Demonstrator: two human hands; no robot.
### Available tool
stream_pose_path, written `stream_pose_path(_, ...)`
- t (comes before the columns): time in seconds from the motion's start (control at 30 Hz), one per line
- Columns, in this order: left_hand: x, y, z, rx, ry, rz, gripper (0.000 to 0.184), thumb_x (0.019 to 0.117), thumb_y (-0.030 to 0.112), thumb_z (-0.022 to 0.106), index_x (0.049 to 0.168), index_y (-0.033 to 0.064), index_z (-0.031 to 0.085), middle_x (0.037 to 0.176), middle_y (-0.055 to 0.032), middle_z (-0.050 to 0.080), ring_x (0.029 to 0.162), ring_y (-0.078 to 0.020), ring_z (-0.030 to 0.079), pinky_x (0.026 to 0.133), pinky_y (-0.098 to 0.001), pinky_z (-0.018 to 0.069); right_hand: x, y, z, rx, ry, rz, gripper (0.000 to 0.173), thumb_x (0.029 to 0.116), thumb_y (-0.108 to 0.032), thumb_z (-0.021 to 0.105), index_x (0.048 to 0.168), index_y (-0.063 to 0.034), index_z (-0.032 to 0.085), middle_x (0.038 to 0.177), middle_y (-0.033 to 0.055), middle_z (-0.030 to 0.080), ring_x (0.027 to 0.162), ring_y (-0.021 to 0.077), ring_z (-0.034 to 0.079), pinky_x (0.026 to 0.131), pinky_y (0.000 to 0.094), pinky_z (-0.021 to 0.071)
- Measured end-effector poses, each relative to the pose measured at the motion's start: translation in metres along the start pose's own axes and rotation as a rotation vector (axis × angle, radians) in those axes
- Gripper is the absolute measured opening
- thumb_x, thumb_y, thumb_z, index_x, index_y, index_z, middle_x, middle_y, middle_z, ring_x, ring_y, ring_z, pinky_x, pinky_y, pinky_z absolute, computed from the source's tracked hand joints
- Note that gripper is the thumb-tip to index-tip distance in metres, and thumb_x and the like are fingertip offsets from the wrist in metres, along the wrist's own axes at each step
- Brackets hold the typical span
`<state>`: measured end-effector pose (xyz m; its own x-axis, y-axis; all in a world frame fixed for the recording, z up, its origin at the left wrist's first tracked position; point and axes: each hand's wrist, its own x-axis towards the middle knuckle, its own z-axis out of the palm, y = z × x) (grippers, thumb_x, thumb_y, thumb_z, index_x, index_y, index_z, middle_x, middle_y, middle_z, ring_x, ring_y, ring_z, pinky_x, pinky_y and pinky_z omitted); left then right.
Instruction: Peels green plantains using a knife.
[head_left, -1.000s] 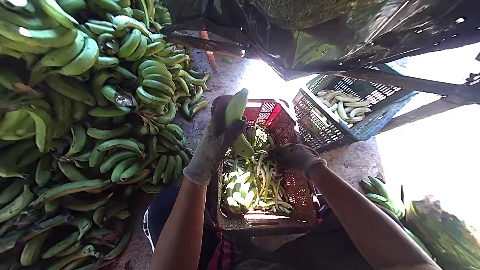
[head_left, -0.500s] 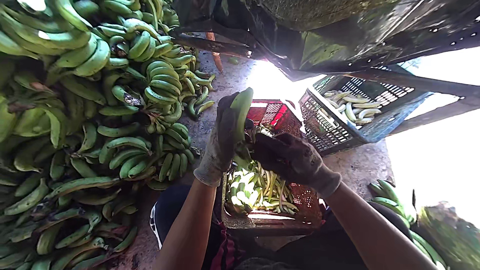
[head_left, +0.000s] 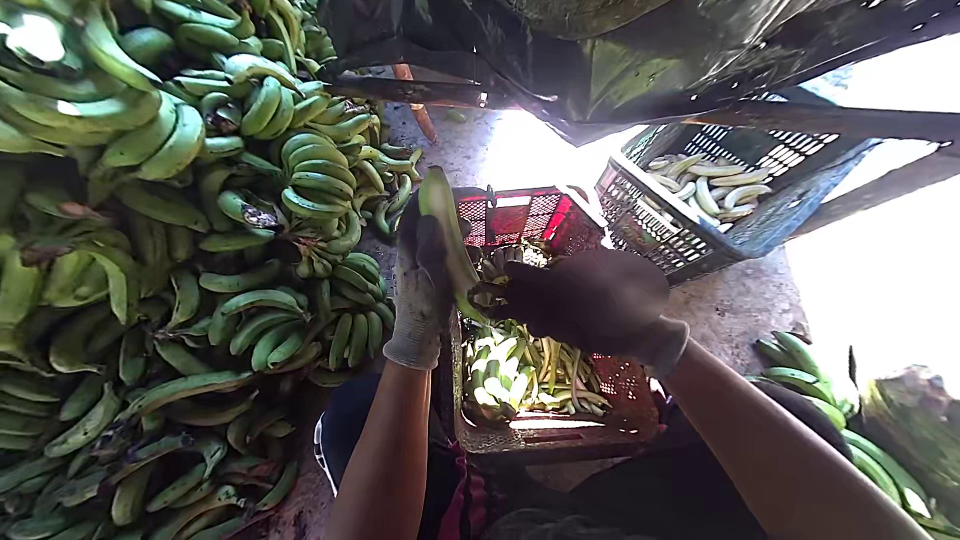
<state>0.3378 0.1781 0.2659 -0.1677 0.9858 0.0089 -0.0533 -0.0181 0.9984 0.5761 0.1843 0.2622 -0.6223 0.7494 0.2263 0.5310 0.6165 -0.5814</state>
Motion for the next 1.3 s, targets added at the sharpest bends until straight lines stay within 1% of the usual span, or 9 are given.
stream_pose_path(0.17, -0.016, 0.001, 0.007, 0.096, -0.318, -0.036, 0.044, 0.1075, 0.05, 0.039, 0.148, 0.0344, 0.047, 0.106, -0.0004, 0.068, 0.08, -0.0096, 0.066, 0.065, -0.028, 0.058, 0.02, 0.034, -0.027, -0.231, 0.316, -0.04, 0.032, 0.0894, -0.044, 0.066, 0.11, -0.021, 0.077, 0.113, 0.0138, 0.072, 0.103, 0.0308, 0.069, 0.084, 0.0533, 0.0561)
stream_pose_path(0.33, -0.006, -0.007, 0.002, 0.228, -0.385, -0.075, 0.049, 0.1052, 0.058, 0.038, 0.148, 0.0368, 0.047, 0.109, -0.0016, 0.069, 0.085, -0.0121, 0.067, 0.07, -0.0329, 0.0585, 0.023, 0.034, -0.027, -0.234, 0.27, 0.205, 0.058, 0.0944, -0.046, 0.062, 0.15, -0.0316, 0.053, 0.117, 0.0142, 0.069, 0.105, 0.0317, 0.066, 0.087, 0.056, 0.0533)
stream_pose_path(0.47, -0.01, -0.004, 0.005, 0.216, -0.478, -0.081, 0.044, 0.1078, 0.046, 0.039, 0.149, 0.0339, 0.047, 0.107, -0.0039, 0.069, 0.082, -0.0149, 0.068, 0.068, -0.0335, 0.0588, 0.026, 0.042, -0.04, -0.161, 0.356, 0.416, 0.055, 0.101, -0.039, 0.058, 0.154, -0.0293, 0.048, 0.124, 0.0155, 0.068, 0.111, 0.034, 0.067, 0.093, 0.0606, 0.0525)
stream_pose_path(0.67, 0.001, -0.02, 0.003, -0.155, -0.219, -0.007, 0.041, 0.1073, 0.048, 0.04, 0.143, 0.0313, 0.051, 0.11, 0.0015, 0.067, 0.084, -0.0083, 0.064, 0.066, -0.0277, 0.0562, 0.013, 0.012, -0.015, -0.14, 0.184, 0.19, 0.06, 0.0955, -0.044, 0.062, 0.153, -0.0288, 0.05, 0.118, 0.01, 0.069, 0.104, 0.027, 0.067, 0.088, 0.0538, 0.0554)
stream_pose_path(0.9, 0.016, -0.004, 0.018, -0.269, 0.184, 0.189, 0.057, 0.1083, 0.049, 0.034, 0.158, 0.0275, 0.017, 0.134, -0.0013, 0.061, 0.098, -0.015, 0.069, 0.077, -0.0363, 0.0611, 0.006, -0.014, 0.012, -0.191, 0.183, -0.045, 0.06, 0.0909, -0.049, 0.059, 0.147, -0.0303, 0.057, 0.098, 0.0088, 0.07, 0.085, 0.024, 0.067, 0.072, 0.0456, 0.0547)
stream_pose_path(1.0, -0.001, -0.002, 0.017, -0.186, -0.033, 0.177, 0.044, 0.1094, 0.048, 0.033, 0.148, 0.0271, 0.039, 0.117, 0.003, 0.064, 0.093, -0.0073, 0.065, 0.075, -0.0294, 0.0583, 0.013, -0.003, -0.004, -0.188, 0.176, -0.013, 0.056, 0.0934, -0.046, 0.059, 0.146, -0.027, 0.058, 0.105, 0.0103, 0.069, 0.092, 0.0269, 0.067, 0.077, 0.0489, 0.0551)
stream_pose_path(1.1, -0.016, 0.004, 0.012, -0.159, -0.455, -0.033, 0.039, 0.1094, 0.043, 0.037, 0.138, 0.0219, 0.053, 0.103, 0.0017, 0.067, 0.084, -0.0052, 0.065, 0.07, -0.0242, 0.0578, 0.022, 0.027, -0.022, -0.126, 0.273, 0.044, 0.037, 0.0922, -0.042, 0.065, 0.118, -0.017, 0.074, 0.113, 0.0117, 0.071, 0.104, 0.0275, 0.068, 0.089, 0.0521, 0.0561)
stream_pose_path(1.2, -0.016, 0.013, 0.022, -0.134, -0.641, -0.268, 0.047, 0.1078, 0.044, 0.04, 0.15, 0.0236, 0.04, 0.104, -0.0096, 0.068, 0.079, -0.0196, 0.07, 0.065, -0.0341, 0.0617, 0.026, 0.037, -0.036, -0.066, 0.313, 0.197, 0.055, 0.098, -0.036, 0.06, 0.151, -0.0239, 0.053, 0.129, 0.0101, 0.068, 0.117, 0.0261, 0.064, 0.1, 0.0521, 0.0504)
stream_pose_path(1.3, -0.01, -0.007, 0.016, -0.224, -0.455, -0.146, 0.041, 0.1077, 0.048, 0.038, 0.136, 0.0234, 0.055, 0.1, -0.0024, 0.069, 0.076, -0.0116, 0.067, 0.061, -0.0276, 0.0578, 0.019, 0.019, -0.022, -0.06, 0.29, 0.206, 0.055, 0.0969, -0.038, 0.063, 0.15, -0.0269, 0.054, 0.126, 0.0097, 0.067, 0.111, 0.0258, 0.066, 0.093, 0.0535, 0.0541)
